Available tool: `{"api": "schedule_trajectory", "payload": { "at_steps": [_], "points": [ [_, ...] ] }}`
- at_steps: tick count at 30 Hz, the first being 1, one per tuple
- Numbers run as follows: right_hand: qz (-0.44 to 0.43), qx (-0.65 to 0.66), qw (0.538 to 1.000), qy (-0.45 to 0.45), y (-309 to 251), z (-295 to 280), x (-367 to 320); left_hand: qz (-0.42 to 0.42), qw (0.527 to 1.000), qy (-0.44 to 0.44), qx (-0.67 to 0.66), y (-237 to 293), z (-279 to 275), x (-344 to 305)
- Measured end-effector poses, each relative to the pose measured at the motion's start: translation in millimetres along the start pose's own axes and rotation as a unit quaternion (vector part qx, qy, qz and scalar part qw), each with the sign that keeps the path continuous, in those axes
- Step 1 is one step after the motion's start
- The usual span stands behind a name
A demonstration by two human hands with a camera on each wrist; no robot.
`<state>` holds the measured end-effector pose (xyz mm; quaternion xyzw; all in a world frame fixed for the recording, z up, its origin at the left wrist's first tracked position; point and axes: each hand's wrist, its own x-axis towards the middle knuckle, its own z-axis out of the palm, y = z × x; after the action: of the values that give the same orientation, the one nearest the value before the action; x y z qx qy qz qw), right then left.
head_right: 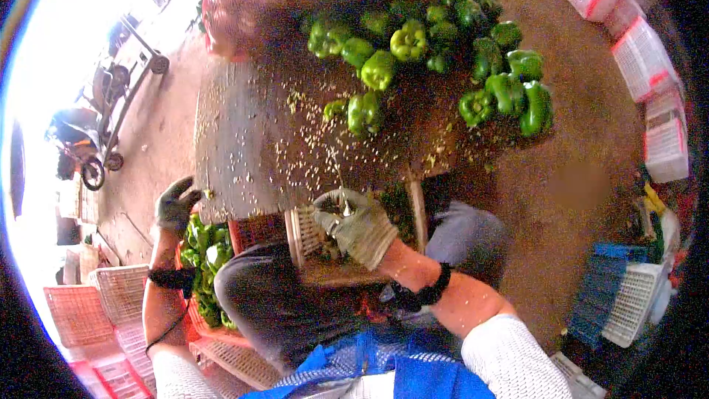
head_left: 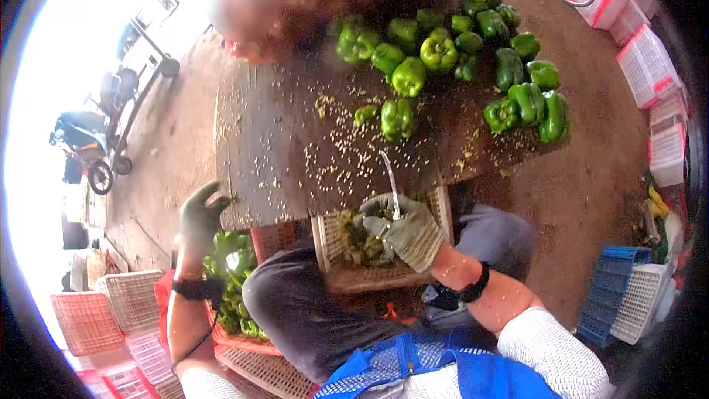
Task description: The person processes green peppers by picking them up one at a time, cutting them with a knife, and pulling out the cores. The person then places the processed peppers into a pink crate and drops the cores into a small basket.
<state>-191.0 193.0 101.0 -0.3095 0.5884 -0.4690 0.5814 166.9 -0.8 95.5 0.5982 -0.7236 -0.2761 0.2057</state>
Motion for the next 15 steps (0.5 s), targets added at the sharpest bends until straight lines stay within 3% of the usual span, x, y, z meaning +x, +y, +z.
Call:
{"api": "schedule_trajectory", "payload": {
  "at_steps": [1,2,3,6,7,10,11,12,14,15],
  "points": [
    [0.001,0.037,0.999,0.003,-5,-6,-3,-0.049,0.998,-0.047,0.01,69,18,5],
    [0.003,0.075,0.997,0.007,-7,-12,-5,0.103,0.99,-0.055,0.083,94,38,21],
    [-0.065,0.021,0.997,0.04,-6,-19,-5,0.252,0.955,-0.038,0.153,120,59,38],
    [-0.141,-0.004,0.985,0.094,-12,-41,-7,0.406,0.863,-0.063,0.292,199,111,101],
    [-0.093,0.023,0.992,0.088,-17,-49,-8,0.464,0.825,-0.038,0.32,232,122,117],
    [0.016,0.131,0.988,0.084,-15,-64,-6,0.429,0.86,-0.078,0.265,239,193,234],
    [-0.105,0.023,0.991,0.076,10,-67,5,0.403,0.876,-0.08,0.254,244,214,265],
    [-0.224,-0.081,0.967,0.09,20,-68,16,0.373,0.888,-0.087,0.253,250,233,289],
    [0.007,0.098,0.993,0.065,11,-59,9,0.311,0.907,-0.105,0.262,253,268,327],
    [0.03,0.087,0.994,0.052,4,-58,9,0.286,0.911,-0.12,0.273,250,280,341]
  ]
}}
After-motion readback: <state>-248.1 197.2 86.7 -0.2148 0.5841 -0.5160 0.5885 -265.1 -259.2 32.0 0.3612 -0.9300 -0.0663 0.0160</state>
